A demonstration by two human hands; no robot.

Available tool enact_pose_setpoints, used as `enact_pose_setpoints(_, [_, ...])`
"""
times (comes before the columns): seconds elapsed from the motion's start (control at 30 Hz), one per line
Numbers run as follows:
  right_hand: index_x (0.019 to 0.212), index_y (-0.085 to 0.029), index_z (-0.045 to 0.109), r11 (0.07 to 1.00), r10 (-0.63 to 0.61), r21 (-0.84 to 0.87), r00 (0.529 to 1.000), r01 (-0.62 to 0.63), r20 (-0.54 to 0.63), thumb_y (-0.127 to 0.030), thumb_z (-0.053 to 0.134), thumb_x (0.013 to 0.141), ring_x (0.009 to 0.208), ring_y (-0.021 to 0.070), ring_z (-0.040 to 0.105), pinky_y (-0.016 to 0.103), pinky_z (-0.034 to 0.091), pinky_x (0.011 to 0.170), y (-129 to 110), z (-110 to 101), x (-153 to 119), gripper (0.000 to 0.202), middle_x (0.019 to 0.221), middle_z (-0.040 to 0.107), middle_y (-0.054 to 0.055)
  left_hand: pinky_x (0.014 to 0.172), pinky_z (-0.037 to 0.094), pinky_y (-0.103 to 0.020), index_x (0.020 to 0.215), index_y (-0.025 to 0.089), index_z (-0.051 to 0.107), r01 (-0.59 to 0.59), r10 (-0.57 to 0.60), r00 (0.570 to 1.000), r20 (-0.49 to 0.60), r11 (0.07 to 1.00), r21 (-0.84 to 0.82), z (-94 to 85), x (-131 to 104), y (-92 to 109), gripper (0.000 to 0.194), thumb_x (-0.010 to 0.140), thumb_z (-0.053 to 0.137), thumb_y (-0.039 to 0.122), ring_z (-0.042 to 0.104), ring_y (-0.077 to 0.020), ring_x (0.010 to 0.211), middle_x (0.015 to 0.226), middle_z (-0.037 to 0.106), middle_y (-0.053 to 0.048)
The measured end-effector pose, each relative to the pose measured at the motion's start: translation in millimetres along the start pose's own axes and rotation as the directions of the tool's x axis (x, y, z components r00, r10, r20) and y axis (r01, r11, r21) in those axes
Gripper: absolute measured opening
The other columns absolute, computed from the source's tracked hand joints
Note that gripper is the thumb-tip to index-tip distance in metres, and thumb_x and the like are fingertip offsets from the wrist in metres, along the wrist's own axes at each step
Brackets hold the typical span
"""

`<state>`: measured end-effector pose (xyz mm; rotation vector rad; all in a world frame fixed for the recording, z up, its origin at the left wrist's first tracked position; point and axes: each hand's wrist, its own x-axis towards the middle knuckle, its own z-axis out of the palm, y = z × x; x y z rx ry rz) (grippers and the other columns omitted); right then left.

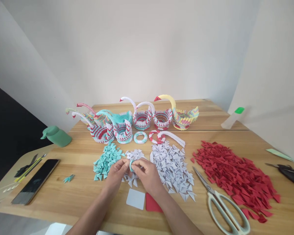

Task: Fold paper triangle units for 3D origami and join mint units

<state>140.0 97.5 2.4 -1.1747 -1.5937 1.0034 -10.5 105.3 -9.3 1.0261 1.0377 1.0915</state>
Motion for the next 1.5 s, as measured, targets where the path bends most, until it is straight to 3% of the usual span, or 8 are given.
enact_pose_setpoints(0.37, [0.07,-0.02,0.062,1.0,-0.012,-0.015,0.999,0.011,-0.048,-0.022,0.053,0.081,0.063,0.0139,0.055,0.023,0.043,0.057,0.0,1.8,0.6,0.014,0.067,0.059,0.0,0.051,0.041,-0.022,0.083,0.015,0.066,-0.005,0.005,1.0,0.006,1.0,-0.031,-2.0,2.3,-4.1,0.037,0.064,0.078,0.044,0.055,-0.012,0.05,0.057,0.064,0.001])
enact_pose_setpoints(0.5, [0.079,-0.02,0.058,0.996,0.083,0.04,0.994,-0.08,-0.066,-0.023,0.055,0.079,0.06,0.0133,0.055,0.023,0.044,0.056,0.6,3.2,-0.3,0.004,0.067,0.059,-0.002,0.052,0.04,-0.022,0.078,0.013,0.069,0.03,-0.029,0.999,0.031,0.998,-0.052,-2.3,2.2,-4.9,0.036,0.062,0.079,0.043,0.054,-0.0113,0.048,0.054,0.064,0.0])
enact_pose_setpoints(0.7, [0.097,-0.02,0.057,0.995,0.066,0.073,0.997,-0.063,-0.049,-0.025,0.055,0.081,0.06,0.0131,0.056,0.023,0.045,0.056,3.3,4.2,-1.1,0.017,0.066,0.057,-0.004,0.049,0.036,-0.021,0.068,0.014,0.063,0.079,-0.074,0.995,0.061,0.992,-0.095,-4.2,2.7,-5.9,0.038,0.063,0.077,0.049,0.049,-0.0094,0.046,0.051,0.06,0.001])
enact_pose_setpoints(0.93, [0.087,-0.021,0.065,0.999,-0.033,-0.037,0.999,0.031,-0.043,-0.021,0.054,0.083,0.077,0.0159,0.061,0.025,0.048,0.065,-2.8,-0.8,-0.4,0.012,0.085,0.066,0.002,0.051,0.037,-0.021,0.069,0.014,0.061,-0.007,0.006,0.998,0.07,1.0,0.018,-4.4,3.2,-6.6,0.037,0.069,0.073,0.049,0.049,-0.0095,0.048,0.053,0.057,0.002])
enact_pose_setpoints(1.07, [0.094,-0.022,0.066,0.999,-0.038,-0.035,0.997,0.035,-0.065,-0.019,0.055,0.083,0.078,0.0156,0.062,0.024,0.048,0.068,-0.1,-0.6,-0.6,0.016,0.087,0.067,0.002,0.05,0.037,-0.021,0.068,0.014,0.061,-0.056,0.055,0.996,0.068,0.998,0.015,-1.0,2.8,-4.9,0.036,0.066,0.076,0.047,0.048,-0.0091,0.049,0.054,0.055,0.003])
enact_pose_setpoints(1.23, [0.098,-0.022,0.067,0.998,-0.043,-0.04,0.998,0.041,-0.05,-0.019,0.052,0.085,0.08,0.016,0.062,0.025,0.047,0.07,1.2,-0.4,-1.7,0.02,0.089,0.067,0.002,0.052,0.043,-0.022,0.077,0.014,0.063,-0.027,0.03,0.999,0.038,0.996,-0.085,-1.1,2.1,-2.5,0.03,0.066,0.079,0.038,0.055,-0.01,0.051,0.06,0.06,0.002])
enact_pose_setpoints(1.5, [0.102,-0.023,0.066,0.999,0.038,0.018,0.999,-0.039,0.026,-0.018,0.051,0.086,0.074,0.0149,0.059,0.024,0.047,0.067,-0.5,1.0,-2.0,0.023,0.087,0.066,0.001,0.046,0.042,-0.02,0.083,0.017,0.063,0.044,-0.031,0.998,0.049,0.948,-0.314,-2.4,5.4,-6.1,0.031,0.065,0.081,0.034,0.052,-0.0076,0.046,0.061,0.056,0.006])
